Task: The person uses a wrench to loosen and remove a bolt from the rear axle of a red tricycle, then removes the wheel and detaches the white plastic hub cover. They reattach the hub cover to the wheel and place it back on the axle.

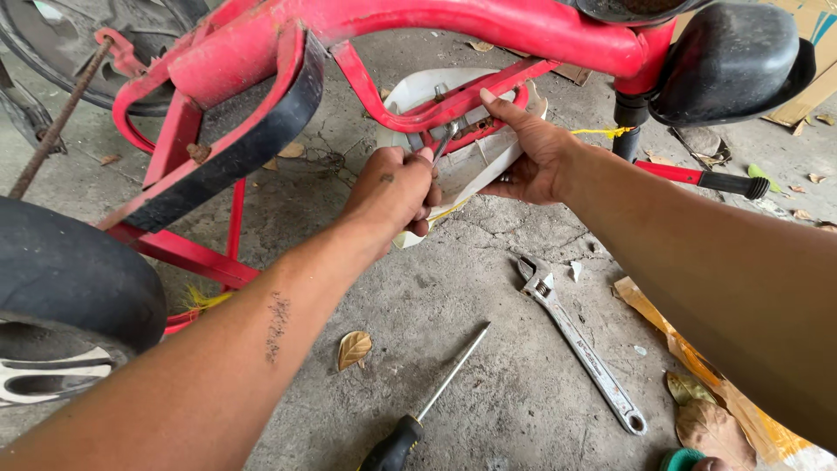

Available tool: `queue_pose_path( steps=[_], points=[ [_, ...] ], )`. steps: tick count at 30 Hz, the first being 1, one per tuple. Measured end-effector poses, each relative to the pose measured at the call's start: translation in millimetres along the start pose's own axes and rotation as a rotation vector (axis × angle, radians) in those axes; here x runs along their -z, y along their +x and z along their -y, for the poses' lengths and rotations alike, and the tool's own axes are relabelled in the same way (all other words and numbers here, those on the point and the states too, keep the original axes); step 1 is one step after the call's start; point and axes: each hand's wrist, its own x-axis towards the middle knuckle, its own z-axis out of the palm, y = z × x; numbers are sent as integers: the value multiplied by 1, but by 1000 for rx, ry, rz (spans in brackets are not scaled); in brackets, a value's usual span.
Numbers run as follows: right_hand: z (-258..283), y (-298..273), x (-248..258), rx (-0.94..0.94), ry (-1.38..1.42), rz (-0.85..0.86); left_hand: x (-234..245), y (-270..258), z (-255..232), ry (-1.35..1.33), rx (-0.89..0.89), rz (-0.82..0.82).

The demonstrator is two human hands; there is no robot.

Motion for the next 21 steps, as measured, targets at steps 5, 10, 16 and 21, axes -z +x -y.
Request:
queue_pose_path(
  steps=[5,10,16,21],
  points=[
    [1,1,3,-7,-1,39,-2,3,-13,88,156,69],
    [0,1,0,-9,15,47,2,7,-20,168,221,180],
    [0,5,1,-1,11,44,17,22,-14,737,-56,143],
    [-1,4,-1,-6,11,45,30,21,-9,1006,-368,34]
  ],
)
